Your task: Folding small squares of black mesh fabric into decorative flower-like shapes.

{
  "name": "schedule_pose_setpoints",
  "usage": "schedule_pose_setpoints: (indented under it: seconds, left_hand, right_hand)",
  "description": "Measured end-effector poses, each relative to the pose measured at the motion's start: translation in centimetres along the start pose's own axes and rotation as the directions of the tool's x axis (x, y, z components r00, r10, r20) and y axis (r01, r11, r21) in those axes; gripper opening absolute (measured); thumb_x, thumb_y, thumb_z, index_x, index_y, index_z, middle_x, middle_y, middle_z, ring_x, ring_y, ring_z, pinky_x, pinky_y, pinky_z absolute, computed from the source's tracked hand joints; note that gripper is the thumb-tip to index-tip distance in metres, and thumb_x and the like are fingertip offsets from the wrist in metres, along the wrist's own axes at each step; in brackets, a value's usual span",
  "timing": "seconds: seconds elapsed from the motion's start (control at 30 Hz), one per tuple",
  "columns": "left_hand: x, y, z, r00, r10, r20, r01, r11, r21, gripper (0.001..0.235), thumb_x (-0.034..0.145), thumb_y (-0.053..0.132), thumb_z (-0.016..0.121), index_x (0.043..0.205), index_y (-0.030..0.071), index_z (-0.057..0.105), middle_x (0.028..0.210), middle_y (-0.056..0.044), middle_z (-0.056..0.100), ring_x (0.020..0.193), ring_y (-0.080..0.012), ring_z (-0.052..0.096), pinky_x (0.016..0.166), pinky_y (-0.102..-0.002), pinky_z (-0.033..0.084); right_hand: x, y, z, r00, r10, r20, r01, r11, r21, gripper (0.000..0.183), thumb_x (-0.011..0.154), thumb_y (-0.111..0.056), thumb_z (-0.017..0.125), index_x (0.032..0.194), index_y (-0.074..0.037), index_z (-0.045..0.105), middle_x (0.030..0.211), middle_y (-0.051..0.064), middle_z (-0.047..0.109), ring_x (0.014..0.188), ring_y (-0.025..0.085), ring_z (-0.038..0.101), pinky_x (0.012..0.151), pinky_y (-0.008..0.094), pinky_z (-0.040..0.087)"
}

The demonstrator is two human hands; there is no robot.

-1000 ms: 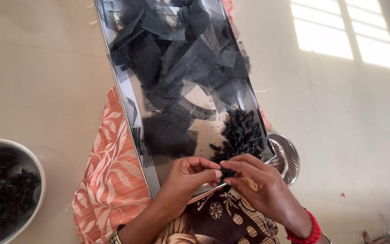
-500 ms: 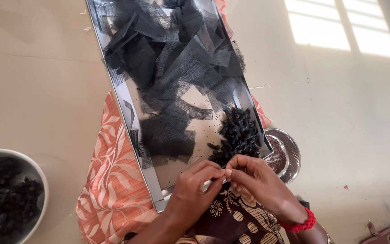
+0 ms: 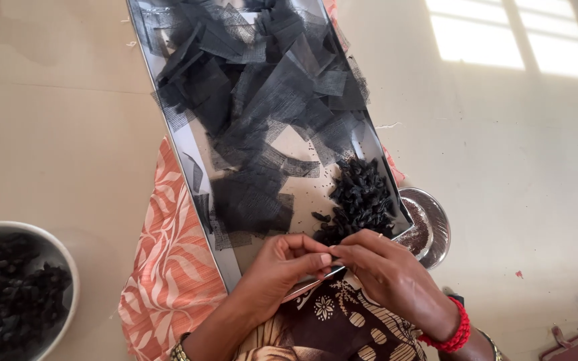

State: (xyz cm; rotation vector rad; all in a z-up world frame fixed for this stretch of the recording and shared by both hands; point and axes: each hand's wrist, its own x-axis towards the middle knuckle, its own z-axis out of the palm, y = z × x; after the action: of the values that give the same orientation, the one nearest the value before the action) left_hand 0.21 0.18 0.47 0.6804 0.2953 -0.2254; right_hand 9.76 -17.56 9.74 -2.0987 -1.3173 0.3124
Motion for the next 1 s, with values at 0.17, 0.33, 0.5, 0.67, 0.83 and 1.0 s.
schedule_pose_setpoints:
  seconds: [0.17,0.33,0.5,0.67,0.83,1.0]
  left_hand:
    - [0.1,-1.1,0.4,0.985,0.164,-0.058,-0.151,0.970,0.188,0.013,0.089,0.001,0.075,0.101,-0.005,0.074,0.091,-0.009,0.076,0.084,-0.0134,0.070,0.077,-0.025,0.057]
    - [-1.7,0.4,3.2,0.866,0.500,-0.018,-0.295,0.540,0.789,0.011,0.086,0.002,0.077,0.096,-0.001,0.077,0.090,-0.009,0.079,0.082,-0.0178,0.076,0.072,-0.029,0.058]
    - [-2.0,0.7,3.6,0.799,0.598,0.063,-0.371,0.409,0.834,0.039,0.087,0.004,0.075,0.124,0.001,0.066,0.103,-0.013,0.074,0.092,-0.0195,0.074,0.080,-0.031,0.059]
    - [-0.5,0.9,2.3,0.969,0.202,-0.145,-0.164,0.957,0.238,0.039,0.090,0.012,0.070,0.128,0.002,0.064,0.100,-0.009,0.074,0.091,-0.0142,0.072,0.084,-0.027,0.059]
    - [-0.1,0.1,0.9,0.991,0.095,-0.099,-0.086,0.992,0.094,0.028,0.093,0.014,0.073,0.109,-0.010,0.075,0.088,-0.011,0.077,0.078,-0.0147,0.071,0.076,-0.028,0.060]
    - [-0.6,0.5,1.4,0.987,0.131,-0.094,-0.106,0.966,0.234,0.014,0.085,0.004,0.078,0.097,-0.004,0.078,0.088,-0.007,0.078,0.079,-0.0097,0.070,0.075,-0.022,0.055]
  right_hand:
    - [0.4,-0.5,0.3,0.993,0.112,-0.043,-0.112,0.994,-0.004,0.012,0.086,-0.004,0.072,0.097,0.000,0.071,0.091,0.008,0.069,0.075,0.021,0.070,0.062,0.033,0.054]
    - [0.6,-0.1,0.2,0.798,0.586,0.139,-0.596,0.736,0.320,0.010,0.093,-0.011,0.070,0.094,-0.001,0.072,0.070,0.002,0.067,0.055,0.009,0.062,0.049,0.026,0.049]
    - [1.1,-0.4,-0.4,0.632,0.635,0.443,-0.730,0.299,0.614,0.017,0.093,-0.017,0.064,0.096,-0.001,0.067,0.059,0.002,0.053,0.042,0.006,0.041,0.037,0.024,0.029]
    - [0.2,0.1,0.5,0.799,0.576,0.175,-0.571,0.633,0.524,0.012,0.097,-0.012,0.066,0.097,-0.001,0.067,0.074,0.002,0.062,0.058,0.006,0.054,0.048,0.025,0.042]
    - [0.3,-0.3,0.9,0.984,0.087,-0.156,-0.073,0.993,0.094,0.009,0.092,-0.005,0.069,0.100,-0.002,0.065,0.091,0.005,0.066,0.080,0.014,0.066,0.064,0.029,0.052]
    - [-0.6,0.2,0.9,0.975,0.190,-0.112,-0.161,0.960,0.229,0.009,0.092,-0.005,0.073,0.099,-0.001,0.068,0.089,0.004,0.070,0.078,0.012,0.069,0.064,0.028,0.053]
